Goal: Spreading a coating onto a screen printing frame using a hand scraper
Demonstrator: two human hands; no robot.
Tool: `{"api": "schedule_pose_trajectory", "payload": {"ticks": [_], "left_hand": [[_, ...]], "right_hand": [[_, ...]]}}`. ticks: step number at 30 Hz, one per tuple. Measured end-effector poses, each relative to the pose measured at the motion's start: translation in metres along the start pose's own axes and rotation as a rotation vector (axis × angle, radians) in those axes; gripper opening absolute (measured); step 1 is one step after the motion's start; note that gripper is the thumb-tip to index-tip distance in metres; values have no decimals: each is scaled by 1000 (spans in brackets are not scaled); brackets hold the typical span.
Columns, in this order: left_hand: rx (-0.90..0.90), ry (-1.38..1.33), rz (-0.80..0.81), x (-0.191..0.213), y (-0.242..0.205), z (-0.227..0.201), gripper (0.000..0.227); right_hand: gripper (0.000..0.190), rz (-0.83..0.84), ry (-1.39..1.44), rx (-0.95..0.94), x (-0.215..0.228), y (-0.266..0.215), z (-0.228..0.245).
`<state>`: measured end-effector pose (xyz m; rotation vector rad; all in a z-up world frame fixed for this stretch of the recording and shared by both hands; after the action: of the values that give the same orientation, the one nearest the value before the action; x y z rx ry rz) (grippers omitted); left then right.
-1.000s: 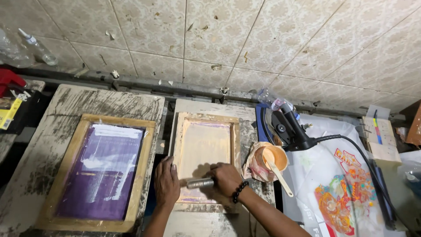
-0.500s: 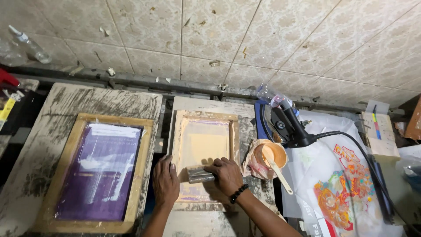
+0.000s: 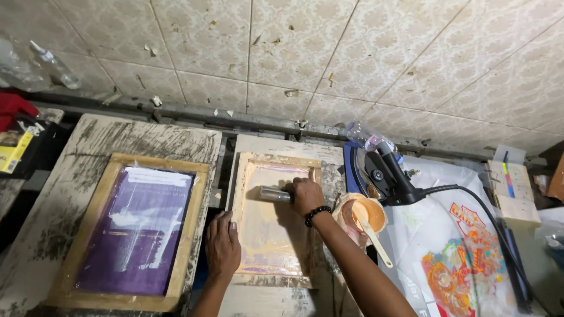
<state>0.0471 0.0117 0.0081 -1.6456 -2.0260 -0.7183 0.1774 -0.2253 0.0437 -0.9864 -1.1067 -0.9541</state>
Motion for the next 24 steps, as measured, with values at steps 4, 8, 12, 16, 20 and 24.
{"api": "schedule_pose_trajectory", "payload": {"ticks": [4,8,12,16,20,24], "left_hand": [[2,2,24,-1,3,-1,41],[-15,36,14,-2,0,2,37],[-5,22,21,0,-2,1,38],[8,16,8,-2,2,1,41],[-66,47,-35,-4,-3,0,38],[-25,58,-25,0,4,0,38]], "right_hand": [[22,151,33,-21,9,-66,30],[33,-49,138,136,10,-117,56],[18,122,202,129,9,-121,57],[41,-33,15,68,24,-67,39],[31,-450,-31,181,0,-23,26],[38,-341,18,160,-15,-49,44]]}}
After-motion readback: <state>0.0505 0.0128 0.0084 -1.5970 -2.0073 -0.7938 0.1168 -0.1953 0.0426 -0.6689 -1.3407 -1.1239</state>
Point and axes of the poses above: each hand's wrist, its own y-axis towards the middle knuckle, its own x-axis out of the back of the hand, z = x × y, the point moved 5 cm from there along y, towards the middle knuckle, and after that the axes turned 5 degrees about z, right-handed, at the moved point
